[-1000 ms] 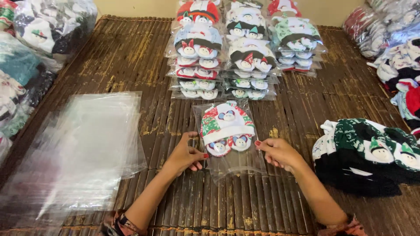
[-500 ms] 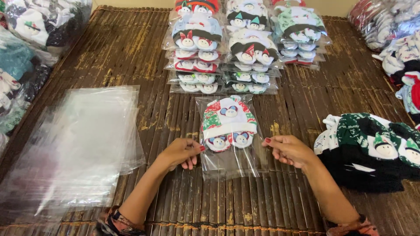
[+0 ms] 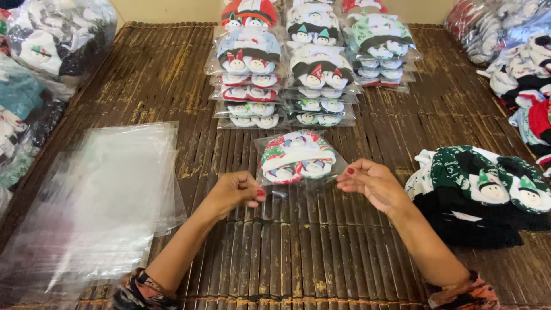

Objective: The person organizes small fabric items by folding them and placing them into clear plastic bags on a bamboo surface.

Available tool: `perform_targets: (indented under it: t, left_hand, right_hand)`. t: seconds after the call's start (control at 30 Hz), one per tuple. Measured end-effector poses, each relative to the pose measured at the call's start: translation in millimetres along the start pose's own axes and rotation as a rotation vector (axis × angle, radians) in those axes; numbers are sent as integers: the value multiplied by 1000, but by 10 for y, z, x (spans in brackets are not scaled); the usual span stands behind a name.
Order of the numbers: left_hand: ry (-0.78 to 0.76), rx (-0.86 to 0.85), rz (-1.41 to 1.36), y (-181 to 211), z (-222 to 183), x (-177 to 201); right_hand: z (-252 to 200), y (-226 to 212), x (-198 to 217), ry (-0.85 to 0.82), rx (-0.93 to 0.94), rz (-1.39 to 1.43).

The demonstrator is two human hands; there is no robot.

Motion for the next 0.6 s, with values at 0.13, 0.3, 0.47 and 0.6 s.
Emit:
perform_targets:
  t: [0.13, 0.3, 0.47, 0.6]
  left_hand:
    - [83, -519, 476, 378, -99, 67]
    - [124, -1054, 965, -100, -53, 48]
    - [133, -962, 923, 320, -457, -123]
    - [150, -450, 760, 149, -255, 33]
  right_hand:
    - [-182, -145, -127, 67, 276, -78]
    - [-150, 332, 46, 77, 361, -314]
    - [-189, 423, 98, 85, 243, -372]
    - [-232, 197, -45, 56, 63, -337]
Point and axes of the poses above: each hand's wrist, its own z-axis towards the middle knuckle, its own x-axis out of the back of the hand, y = z × x, the point moved 7 cm from there along z, towards the middle knuckle, and after that the axes turned 10 degrees about y, right-handed, at the moved point
